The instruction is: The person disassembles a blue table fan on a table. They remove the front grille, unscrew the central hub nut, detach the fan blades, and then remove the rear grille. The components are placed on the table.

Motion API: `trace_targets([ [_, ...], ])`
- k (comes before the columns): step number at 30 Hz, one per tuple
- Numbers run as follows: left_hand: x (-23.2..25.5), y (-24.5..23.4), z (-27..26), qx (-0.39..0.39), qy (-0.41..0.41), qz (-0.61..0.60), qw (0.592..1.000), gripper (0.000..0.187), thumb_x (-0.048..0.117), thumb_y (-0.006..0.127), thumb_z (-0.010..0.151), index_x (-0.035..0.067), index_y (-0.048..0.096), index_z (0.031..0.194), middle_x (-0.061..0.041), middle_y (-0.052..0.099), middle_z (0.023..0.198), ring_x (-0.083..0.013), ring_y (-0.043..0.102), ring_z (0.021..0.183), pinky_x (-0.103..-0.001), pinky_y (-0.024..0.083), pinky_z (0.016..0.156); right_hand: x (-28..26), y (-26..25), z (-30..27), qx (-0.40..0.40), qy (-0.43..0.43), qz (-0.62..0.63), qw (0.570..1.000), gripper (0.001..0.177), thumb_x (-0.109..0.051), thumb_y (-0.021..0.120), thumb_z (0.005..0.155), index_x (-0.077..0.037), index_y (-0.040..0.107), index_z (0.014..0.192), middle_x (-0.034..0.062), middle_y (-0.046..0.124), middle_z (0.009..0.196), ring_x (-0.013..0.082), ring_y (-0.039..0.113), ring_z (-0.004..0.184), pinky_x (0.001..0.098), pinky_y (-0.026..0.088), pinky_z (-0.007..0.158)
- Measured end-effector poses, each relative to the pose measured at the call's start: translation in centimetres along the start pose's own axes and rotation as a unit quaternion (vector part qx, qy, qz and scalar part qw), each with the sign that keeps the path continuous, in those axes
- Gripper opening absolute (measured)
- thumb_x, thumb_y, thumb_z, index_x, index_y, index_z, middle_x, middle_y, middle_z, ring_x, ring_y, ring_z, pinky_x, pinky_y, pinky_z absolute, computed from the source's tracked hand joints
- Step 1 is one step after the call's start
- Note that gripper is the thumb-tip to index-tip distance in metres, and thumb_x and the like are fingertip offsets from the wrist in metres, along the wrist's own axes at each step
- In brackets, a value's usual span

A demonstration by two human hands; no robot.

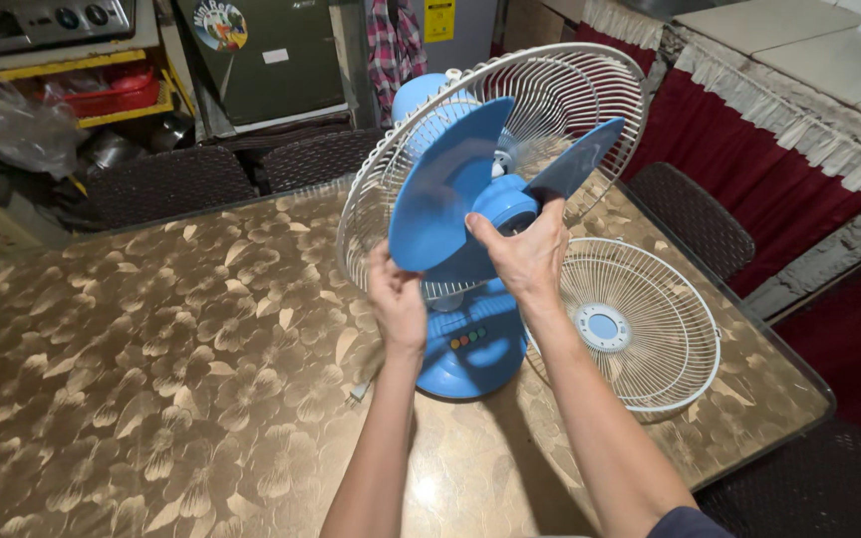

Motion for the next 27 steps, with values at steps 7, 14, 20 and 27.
trace_targets([
  [7, -1.2, 1.5, 4.6, -0.075, 0.032, 0.31, 0.947, 0.015, 0.013, 0.072, 0.094, -0.001, 0.073, 0.101, -0.008, 0.075, 0.093, -0.0198, 0.072, 0.088, -0.035, 0.055, 0.079, 0.2, 0.0, 0.1, -0.004, 0.014, 0.017, 1.0, 0.085, -0.041, 0.094, 0.064, 0.006, 0.052, 0.121, 0.0247, 0.071, 0.108, 0.0367, 0.072, 0.099, 0.0439, 0.055, 0.09],
  [14, -3.1, 2.9, 4.1, -0.175, -0.057, 0.038, 0.982, 0.026, 0.014, 0.075, 0.092, 0.001, 0.07, 0.114, -0.01, 0.074, 0.108, -0.0229, 0.073, 0.098, -0.04, 0.061, 0.087, -1.2, -0.5, -0.2, -0.004, -0.021, 0.048, 0.999, 0.083, -0.032, 0.094, 0.064, 0.005, 0.051, 0.124, 0.0228, 0.07, 0.112, 0.0339, 0.073, 0.1, 0.042, 0.057, 0.089],
  [20, -8.4, 3.5, 3.9, -0.223, -0.362, -0.352, 0.834, 0.037, 0.019, 0.06, 0.092, 0.0, 0.062, 0.124, -0.02, 0.071, 0.118, -0.0331, 0.075, 0.102, -0.055, 0.06, 0.088, -2.4, -0.8, -0.2, -0.02, -0.087, 0.022, 0.996, 0.085, -0.029, 0.094, 0.068, 0.006, 0.046, 0.128, 0.0231, 0.069, 0.112, 0.0352, 0.072, 0.099, 0.042, 0.058, 0.089],
  [27, -15.9, 2.4, 5.2, -0.14, -0.454, -0.37, 0.799, 0.033, 0.015, 0.056, 0.105, -0.008, 0.063, 0.126, -0.022, 0.07, 0.117, -0.0296, 0.074, 0.098, -0.041, 0.063, 0.086, -3.4, -1.2, -0.3, -0.026, -0.155, -0.036, 0.987, 0.084, -0.03, 0.096, 0.063, 0.004, 0.048, 0.122, 0.0211, 0.07, 0.104, 0.0351, 0.074, 0.09, 0.0415, 0.06, 0.082],
])
Point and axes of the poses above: each hand's wrist, its own z-axis towards the middle knuckle, its own y-axis out of the palm, x = y × z, the point moved 10 cm from there along z, towards the middle knuckle
